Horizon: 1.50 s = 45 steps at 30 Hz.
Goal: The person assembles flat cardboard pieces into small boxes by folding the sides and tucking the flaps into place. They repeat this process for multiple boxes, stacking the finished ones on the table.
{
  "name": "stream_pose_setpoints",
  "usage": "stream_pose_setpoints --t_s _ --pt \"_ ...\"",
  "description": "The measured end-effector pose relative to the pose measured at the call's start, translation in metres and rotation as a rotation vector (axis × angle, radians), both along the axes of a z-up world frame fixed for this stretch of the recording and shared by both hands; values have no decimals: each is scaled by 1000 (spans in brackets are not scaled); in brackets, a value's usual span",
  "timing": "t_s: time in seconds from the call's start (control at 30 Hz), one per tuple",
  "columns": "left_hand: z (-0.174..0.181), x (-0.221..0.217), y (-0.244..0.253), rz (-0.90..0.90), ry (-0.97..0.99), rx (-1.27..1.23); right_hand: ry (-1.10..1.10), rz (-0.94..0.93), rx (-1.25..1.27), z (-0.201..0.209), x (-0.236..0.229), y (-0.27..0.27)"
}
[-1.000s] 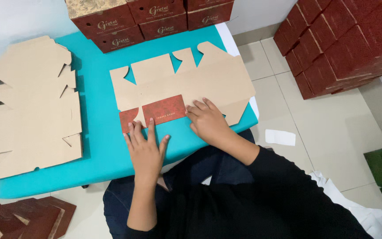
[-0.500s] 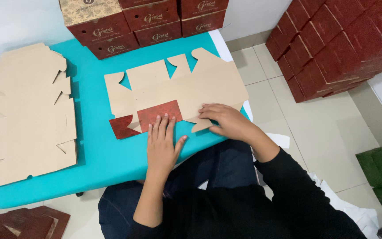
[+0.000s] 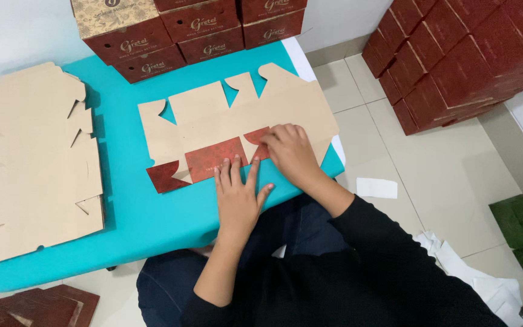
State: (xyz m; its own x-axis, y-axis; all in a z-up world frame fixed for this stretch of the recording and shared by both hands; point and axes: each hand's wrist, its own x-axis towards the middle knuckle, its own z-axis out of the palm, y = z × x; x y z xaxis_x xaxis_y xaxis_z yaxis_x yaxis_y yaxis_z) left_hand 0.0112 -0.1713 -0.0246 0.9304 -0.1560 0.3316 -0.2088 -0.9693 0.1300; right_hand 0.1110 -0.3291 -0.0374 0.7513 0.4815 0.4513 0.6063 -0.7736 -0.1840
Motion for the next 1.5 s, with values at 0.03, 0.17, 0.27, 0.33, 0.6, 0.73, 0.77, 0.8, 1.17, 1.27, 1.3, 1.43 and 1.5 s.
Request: stream_pose_setpoints --t_s 0.03,0.17,0.27,0.33,0.6,0.73,0.77,0.8,1.17,1.27,1.3,1.43,1.5 --pt "-1 0 0 -3 1 -1 1 -3 -1 -2 -9 4" --pt "-2 0 -2 0 -35 -34 -76 81 -9 -3 -31 4" --pt "1 -2 -2 9 -40 -46 -146 0 14 -3 -33 -10" --pt "2 -2 -3 3 -35 -57 -171 -46 17 -3 -33 -15" --pt "-4 0 -11 20 -25 -43 -65 136 -25 -17 -49 -2" --pt "2 -2 -12 7 -9 -24 -11 94 21 -6 -52 -2" --pt "3 -2 -11 5 -7 -14 -31 54 26 -4 -53 -2" --pt "4 -1 -10 1 -8 -5 -55 12 31 -1 -53 -3" --pt "6 -6 -18 -37 28 -94 354 94 -3 39 -40 -97" --pt "9 -8 -18 -42 30 -108 293 77 61 26 -29 -104" --pt "11 -9 -18 -46 29 -108 260 68 115 22 -26 -104" --pt "20 -9 -23 -91 35 -120 224 131 172 13 -21 -77" --pt "15 -6 -23 -104 43 -142 214 97 187 6 -19 -65"
